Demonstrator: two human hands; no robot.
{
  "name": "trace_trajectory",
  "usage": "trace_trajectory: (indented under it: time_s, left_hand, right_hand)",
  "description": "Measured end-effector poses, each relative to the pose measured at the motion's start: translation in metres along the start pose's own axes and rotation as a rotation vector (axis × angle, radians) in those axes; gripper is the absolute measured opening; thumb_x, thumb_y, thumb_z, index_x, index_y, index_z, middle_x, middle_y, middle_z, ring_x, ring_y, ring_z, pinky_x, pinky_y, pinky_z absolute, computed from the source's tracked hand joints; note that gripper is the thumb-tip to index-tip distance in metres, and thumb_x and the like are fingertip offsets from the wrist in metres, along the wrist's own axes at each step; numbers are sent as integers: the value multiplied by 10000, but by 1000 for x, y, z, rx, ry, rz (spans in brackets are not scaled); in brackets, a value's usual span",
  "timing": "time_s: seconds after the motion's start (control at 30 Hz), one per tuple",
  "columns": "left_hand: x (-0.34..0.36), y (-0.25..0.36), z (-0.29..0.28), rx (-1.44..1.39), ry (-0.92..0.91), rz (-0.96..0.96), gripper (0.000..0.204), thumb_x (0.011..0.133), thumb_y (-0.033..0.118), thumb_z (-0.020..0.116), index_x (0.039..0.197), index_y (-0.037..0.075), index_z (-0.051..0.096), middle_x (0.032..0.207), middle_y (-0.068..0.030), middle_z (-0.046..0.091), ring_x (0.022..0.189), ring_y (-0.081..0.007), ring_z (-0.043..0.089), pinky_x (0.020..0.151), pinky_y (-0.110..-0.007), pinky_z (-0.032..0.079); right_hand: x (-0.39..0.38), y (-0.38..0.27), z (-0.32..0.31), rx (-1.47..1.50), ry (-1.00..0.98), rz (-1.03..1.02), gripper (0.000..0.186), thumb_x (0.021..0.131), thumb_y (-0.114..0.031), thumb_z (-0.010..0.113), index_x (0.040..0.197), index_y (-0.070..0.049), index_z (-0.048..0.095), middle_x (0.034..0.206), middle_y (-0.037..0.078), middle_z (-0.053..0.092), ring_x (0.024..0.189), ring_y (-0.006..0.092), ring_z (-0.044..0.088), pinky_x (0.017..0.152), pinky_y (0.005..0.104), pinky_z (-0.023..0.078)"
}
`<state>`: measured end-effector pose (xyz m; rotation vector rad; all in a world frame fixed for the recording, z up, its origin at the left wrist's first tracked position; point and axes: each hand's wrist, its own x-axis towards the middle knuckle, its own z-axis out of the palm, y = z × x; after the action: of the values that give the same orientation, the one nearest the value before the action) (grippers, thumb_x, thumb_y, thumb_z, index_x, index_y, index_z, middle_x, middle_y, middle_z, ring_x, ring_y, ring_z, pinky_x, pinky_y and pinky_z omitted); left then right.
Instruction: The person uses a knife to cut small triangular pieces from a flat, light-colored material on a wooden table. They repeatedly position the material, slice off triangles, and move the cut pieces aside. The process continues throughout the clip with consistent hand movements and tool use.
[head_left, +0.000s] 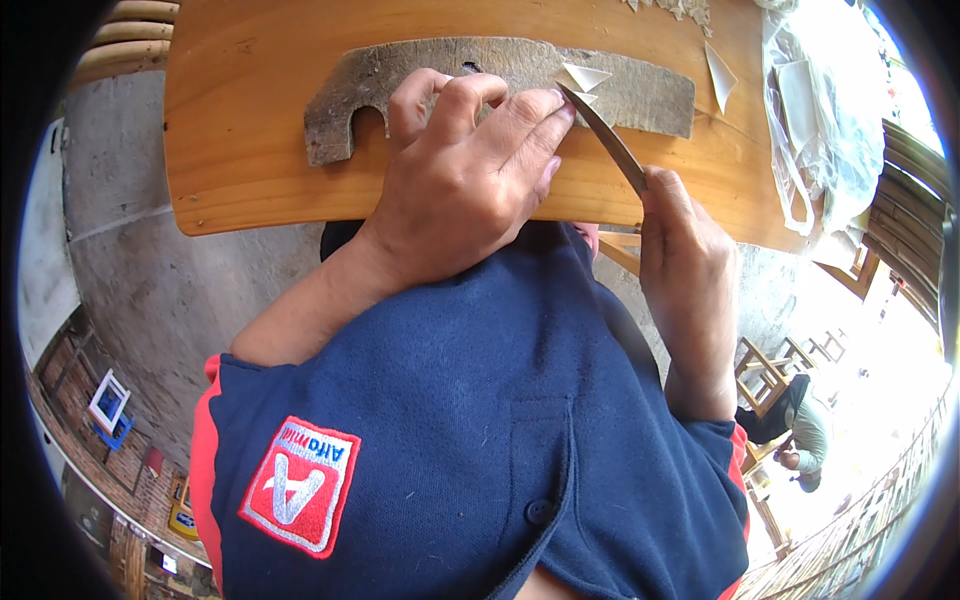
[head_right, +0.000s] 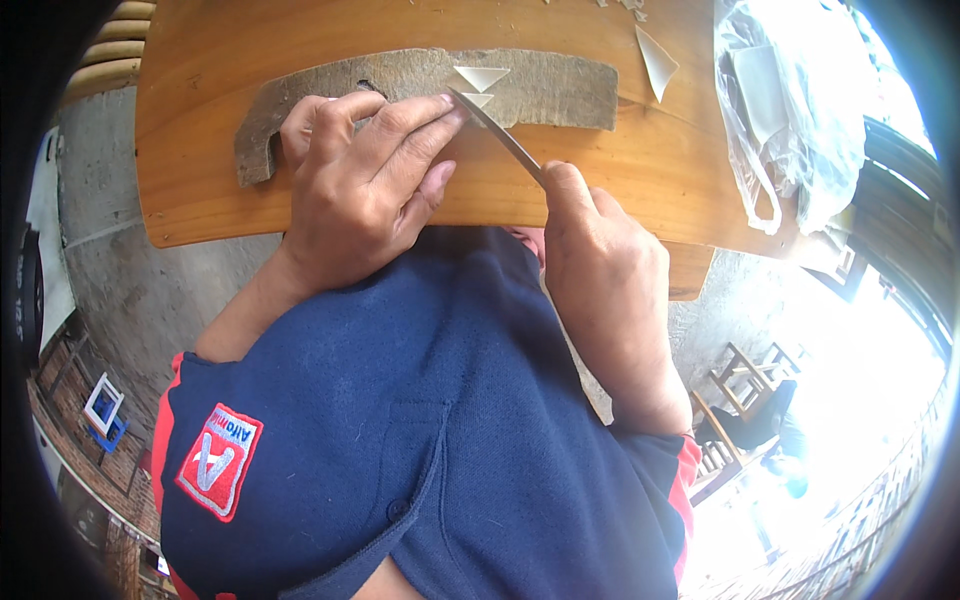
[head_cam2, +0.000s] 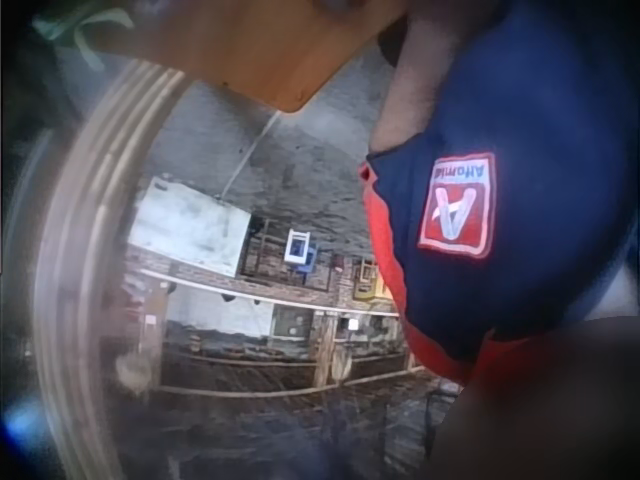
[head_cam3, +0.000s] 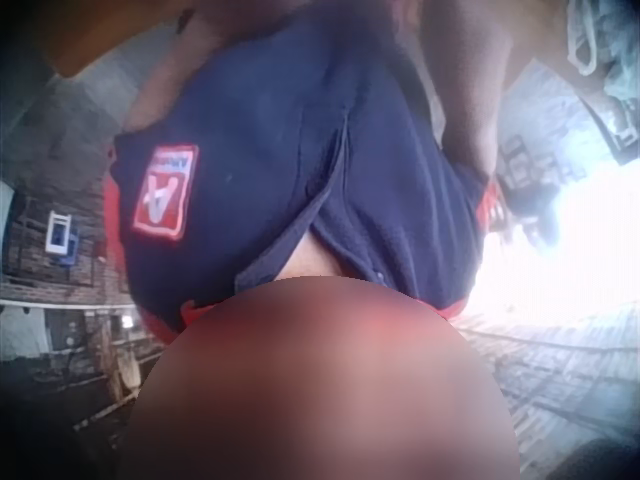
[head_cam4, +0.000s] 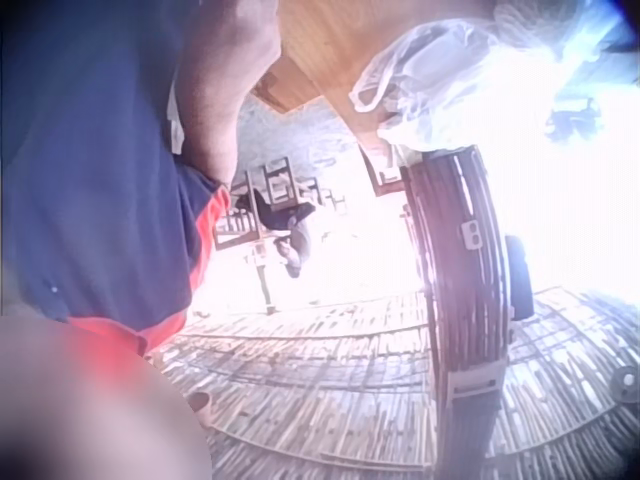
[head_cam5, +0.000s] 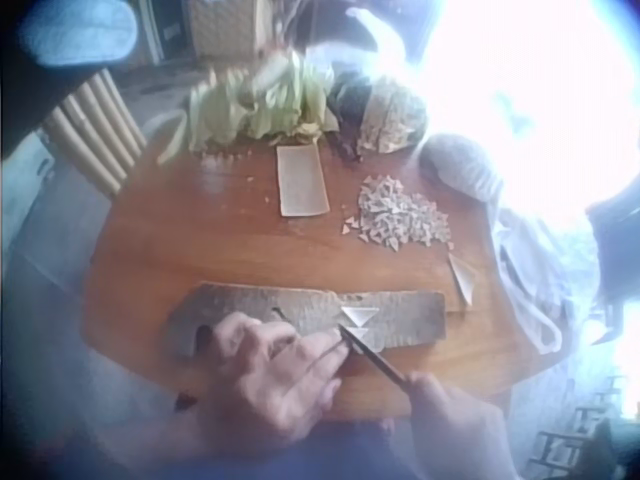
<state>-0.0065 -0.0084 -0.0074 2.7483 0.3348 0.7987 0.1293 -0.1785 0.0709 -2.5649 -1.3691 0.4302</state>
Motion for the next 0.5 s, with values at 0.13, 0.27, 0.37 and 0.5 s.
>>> trace_trajectory:
  time_s: [0.13, 0.27, 0.37, 0.5]
  left_hand:
    - [-1, 0, 0, 2, -3, 2, 333, 861, 237, 795, 1177, 130, 801, 1236, 67, 727, 1074, -210, 555, 1003, -433, 361]
    - [-1, 0, 1, 4, 7, 10, 334, 857, 239, 799, 1170, 124, 801, 1228, 62, 726, 1074, -213, 558, 1007, -436, 361]
    - [-1, 0, 3, 6, 19, 16, 325, 856, 235, 799, 1159, 118, 801, 1222, 58, 726, 1074, -216, 561, 1010, -438, 364]
    - [-2, 0, 3, 10, 16, 19, 315, 856, 226, 798, 1151, 117, 798, 1217, 57, 728, 1079, -218, 567, 1016, -441, 370]
  right_hand:
    - [-3, -4, 4, -18, 26, -3, 212, 1009, 10, 633, 1214, -32, 667, 981, 211, 739, 889, 371, 766, 742, 428, 597]
    - [-3, -5, 3, -15, 8, 16, 234, 1000, 19, 642, 1226, -35, 668, 1008, 215, 747, 916, 373, 771, 765, 428, 606]
    - [-2, -6, 3, -28, 16, 19, 243, 996, 25, 637, 1228, -38, 668, 1002, 215, 745, 906, 385, 765, 753, 437, 599]
    - [3, -4, 8, -32, 72, -72, 316, 887, -30, 743, 1178, -61, 622, 788, 138, 650, 708, 353, 695, 614, 466, 545]
